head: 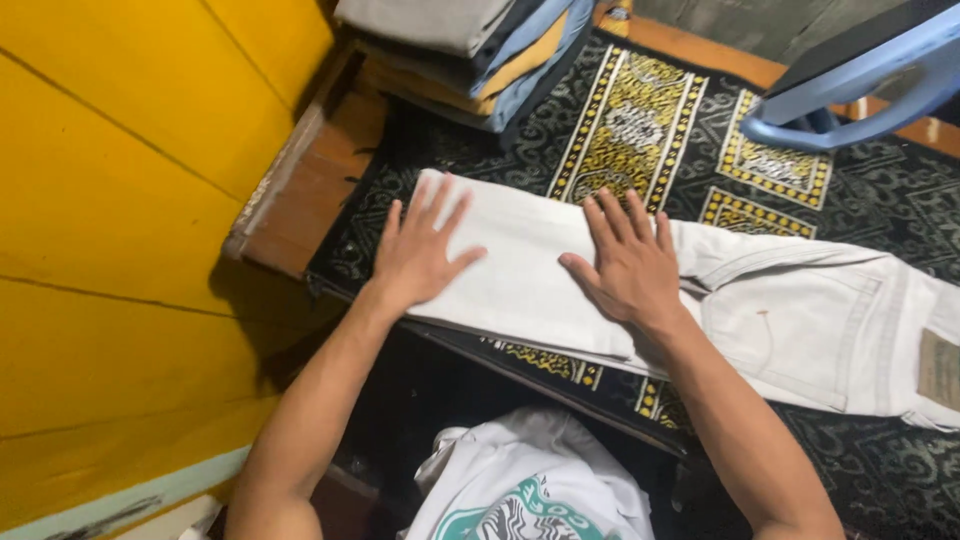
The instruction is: The person irons a pair of white pants on a patterned ironing board, then folds them neatly. They use a blue electric iron to smooth the fabric and fold the pants into a compact rectangle.
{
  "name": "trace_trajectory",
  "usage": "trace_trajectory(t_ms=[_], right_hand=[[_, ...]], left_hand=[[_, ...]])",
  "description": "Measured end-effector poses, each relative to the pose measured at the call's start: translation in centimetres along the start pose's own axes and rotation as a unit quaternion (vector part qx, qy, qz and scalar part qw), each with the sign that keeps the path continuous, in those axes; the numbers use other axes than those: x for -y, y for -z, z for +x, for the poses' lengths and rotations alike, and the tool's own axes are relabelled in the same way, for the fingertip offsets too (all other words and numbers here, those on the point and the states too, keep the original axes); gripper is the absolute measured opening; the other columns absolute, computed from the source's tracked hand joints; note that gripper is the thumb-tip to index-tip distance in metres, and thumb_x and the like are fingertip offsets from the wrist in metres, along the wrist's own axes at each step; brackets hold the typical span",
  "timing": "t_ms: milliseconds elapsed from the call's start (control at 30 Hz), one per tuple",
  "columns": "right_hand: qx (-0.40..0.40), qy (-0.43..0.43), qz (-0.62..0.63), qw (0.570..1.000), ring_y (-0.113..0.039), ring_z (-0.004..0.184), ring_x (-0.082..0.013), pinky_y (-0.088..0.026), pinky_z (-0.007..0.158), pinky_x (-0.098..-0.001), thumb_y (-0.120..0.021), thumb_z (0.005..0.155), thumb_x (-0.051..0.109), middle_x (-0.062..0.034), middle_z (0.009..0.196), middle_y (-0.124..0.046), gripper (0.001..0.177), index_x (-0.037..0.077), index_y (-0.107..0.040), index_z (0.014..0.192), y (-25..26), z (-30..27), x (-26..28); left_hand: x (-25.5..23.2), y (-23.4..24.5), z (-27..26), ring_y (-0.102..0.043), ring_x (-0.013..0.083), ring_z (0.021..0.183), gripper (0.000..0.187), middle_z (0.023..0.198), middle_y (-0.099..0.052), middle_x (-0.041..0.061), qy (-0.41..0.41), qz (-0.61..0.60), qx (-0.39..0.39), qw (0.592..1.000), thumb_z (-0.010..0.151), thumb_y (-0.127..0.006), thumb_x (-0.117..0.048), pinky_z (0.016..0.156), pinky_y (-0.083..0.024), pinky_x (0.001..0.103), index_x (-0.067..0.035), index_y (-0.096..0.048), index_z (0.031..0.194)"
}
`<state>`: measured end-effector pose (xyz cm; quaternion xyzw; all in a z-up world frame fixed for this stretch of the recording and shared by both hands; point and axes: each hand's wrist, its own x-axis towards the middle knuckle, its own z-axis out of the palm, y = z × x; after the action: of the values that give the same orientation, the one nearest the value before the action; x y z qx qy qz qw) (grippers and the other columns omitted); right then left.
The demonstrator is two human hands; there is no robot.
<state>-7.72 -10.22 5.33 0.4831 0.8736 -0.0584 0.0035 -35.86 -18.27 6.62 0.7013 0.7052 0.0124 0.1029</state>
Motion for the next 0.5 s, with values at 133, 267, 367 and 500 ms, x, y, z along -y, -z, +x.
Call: trace_trajectory(t_ms=[133,267,367,500], right_hand=[[-0.016,0.009,-0.007,1.000,-0.018,0.158,-0.0322,-0.017,0.124,-0.0591,-0.033,0.099,0.074,-0.0042,0.169,-0.029,0.083,0.022,-0.030,0.164,-0.2,0.1,0.0],[-0.016,0.008,-0.002,1.000,-0.017,0.158,-0.0331,-0.016,0.123,-0.0600,-0.033,0.100,0.073,-0.0047,0.170,-0.028,0.083,0.021,-0.030,0.164,-0.5,-0.1,-0.1],[-0.014,0.006,-0.005,1.000,-0.016,0.158,-0.0324,-0.016,0.123,-0.0601,-0.032,0.099,0.074,-0.0044,0.170,-0.026,0.084,0.021,-0.027,0.165,-0.8,0.1,-0.3],[-0.025,0.000,-0.002,1.000,-0.017,0.158,-0.0307,-0.017,0.124,-0.0588,-0.032,0.099,0.073,-0.0031,0.170,-0.028,0.083,0.022,-0.028,0.164,-0.8,-0.2,-0.1]], left_hand=[[3.8,-1.2,0.1,-0.013,0.0382,0.158,0.086,0.171,-0.018,0.013,0.076,-0.029,-0.010,0.997,0.098,-0.031,-0.076,0.122,-0.009,0.066,-0.024,-0.019,0.166],[0.9,-0.5,0.1,-0.012,0.0442,0.155,0.077,0.169,-0.020,0.017,0.057,-0.013,-0.109,0.992,0.100,-0.048,-0.060,0.120,-0.014,0.068,-0.011,-0.037,0.158],[-3.1,-0.6,1.3,-0.019,0.0428,0.154,0.073,0.167,-0.029,0.017,-0.002,-0.013,-0.138,0.990,0.101,-0.054,-0.054,0.120,-0.020,0.066,-0.005,-0.046,0.154],[-5.1,-3.2,2.3,-0.010,0.0348,0.159,0.084,0.173,-0.015,0.007,-0.066,-0.015,-0.040,0.997,0.099,-0.037,-0.070,0.124,-0.010,0.064,-0.017,-0.024,0.164]])
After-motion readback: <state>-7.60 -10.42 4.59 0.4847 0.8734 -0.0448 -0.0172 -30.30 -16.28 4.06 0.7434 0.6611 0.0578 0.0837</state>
